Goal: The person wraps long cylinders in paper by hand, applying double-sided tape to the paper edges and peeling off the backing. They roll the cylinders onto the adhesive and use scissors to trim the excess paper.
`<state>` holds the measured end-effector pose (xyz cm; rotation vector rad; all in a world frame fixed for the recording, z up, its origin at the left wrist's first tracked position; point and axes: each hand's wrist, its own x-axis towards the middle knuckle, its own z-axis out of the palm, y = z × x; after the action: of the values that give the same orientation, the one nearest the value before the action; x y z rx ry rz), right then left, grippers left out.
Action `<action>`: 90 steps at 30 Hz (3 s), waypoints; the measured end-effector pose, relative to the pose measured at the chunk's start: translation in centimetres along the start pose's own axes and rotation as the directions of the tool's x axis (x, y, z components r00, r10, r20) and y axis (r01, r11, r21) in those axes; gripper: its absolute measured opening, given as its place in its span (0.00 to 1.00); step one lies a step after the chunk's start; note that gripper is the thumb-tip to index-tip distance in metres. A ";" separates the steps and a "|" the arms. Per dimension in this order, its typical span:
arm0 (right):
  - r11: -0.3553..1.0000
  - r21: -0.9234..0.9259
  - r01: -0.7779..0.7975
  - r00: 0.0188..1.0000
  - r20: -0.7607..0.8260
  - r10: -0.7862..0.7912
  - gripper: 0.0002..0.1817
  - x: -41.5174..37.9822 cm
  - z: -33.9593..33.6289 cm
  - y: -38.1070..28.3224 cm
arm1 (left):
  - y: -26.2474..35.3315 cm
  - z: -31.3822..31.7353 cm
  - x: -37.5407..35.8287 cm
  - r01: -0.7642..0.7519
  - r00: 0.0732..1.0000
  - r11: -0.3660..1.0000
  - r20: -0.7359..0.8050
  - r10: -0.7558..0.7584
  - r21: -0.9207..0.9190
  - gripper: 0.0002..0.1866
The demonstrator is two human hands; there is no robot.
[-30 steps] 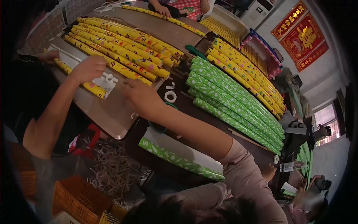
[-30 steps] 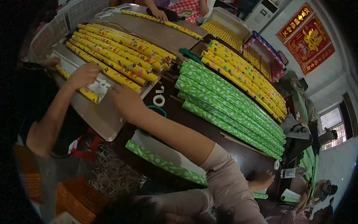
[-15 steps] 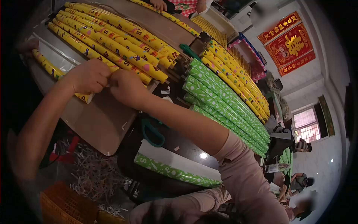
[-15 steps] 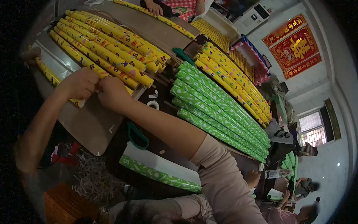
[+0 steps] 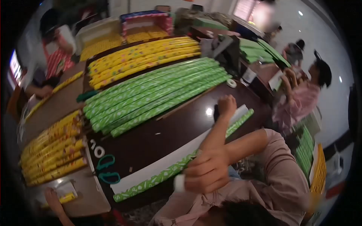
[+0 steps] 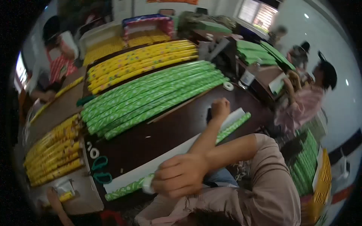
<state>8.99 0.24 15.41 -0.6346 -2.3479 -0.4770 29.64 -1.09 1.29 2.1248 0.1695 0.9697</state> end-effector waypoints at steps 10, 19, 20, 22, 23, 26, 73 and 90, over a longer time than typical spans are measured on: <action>-0.600 -0.142 -0.787 -0.220 -0.844 0.489 0.09 -30.5 -13.3 -21.1 | -1.5 3.1 -0.4 0.039 0.985 0.999 0.167 -0.042 0.023 0.07; -0.438 0.033 -0.898 -0.250 -0.859 0.447 0.10 -36.9 -17.7 -10.1 | -1.0 2.3 -0.6 0.006 0.985 1.000 0.170 -0.009 0.016 0.10; -0.261 -0.051 -0.964 -0.111 -0.815 0.569 0.12 -37.1 -17.9 -7.0 | -0.9 2.3 -0.8 -0.015 0.985 1.000 0.172 0.012 0.022 0.11; -0.186 -0.282 -0.941 0.030 -0.619 0.785 0.10 -34.9 -18.1 -0.8 | -0.8 2.0 -0.7 -0.086 0.982 0.995 0.170 0.077 0.045 0.12; -0.161 -0.382 -0.910 0.087 -0.555 0.827 0.11 -36.6 -17.3 2.4 | -0.5 2.0 -0.7 -0.097 0.987 0.995 0.126 0.099 -0.020 0.11; -0.202 -0.632 -0.748 0.089 -0.397 0.913 0.13 -40.7 -15.1 10.1 | -1.8 2.7 -0.7 -0.121 0.990 0.992 0.071 0.119 0.034 0.09; -0.255 0.767 -0.589 -0.209 0.160 0.965 0.13 -30.0 -15.8 6.0 | 0.9 1.3 0.1 0.054 0.972 0.935 -0.195 -0.129 -0.351 0.38; -0.206 0.847 -0.490 -0.146 0.153 0.977 0.15 -31.7 -14.4 6.3 | 1.9 0.7 0.1 0.088 0.965 0.943 -0.209 -0.161 -0.320 0.38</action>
<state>40.87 -11.54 5.65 -1.2569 -0.6215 0.8452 29.90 -2.76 2.38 1.6931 0.2494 1.0907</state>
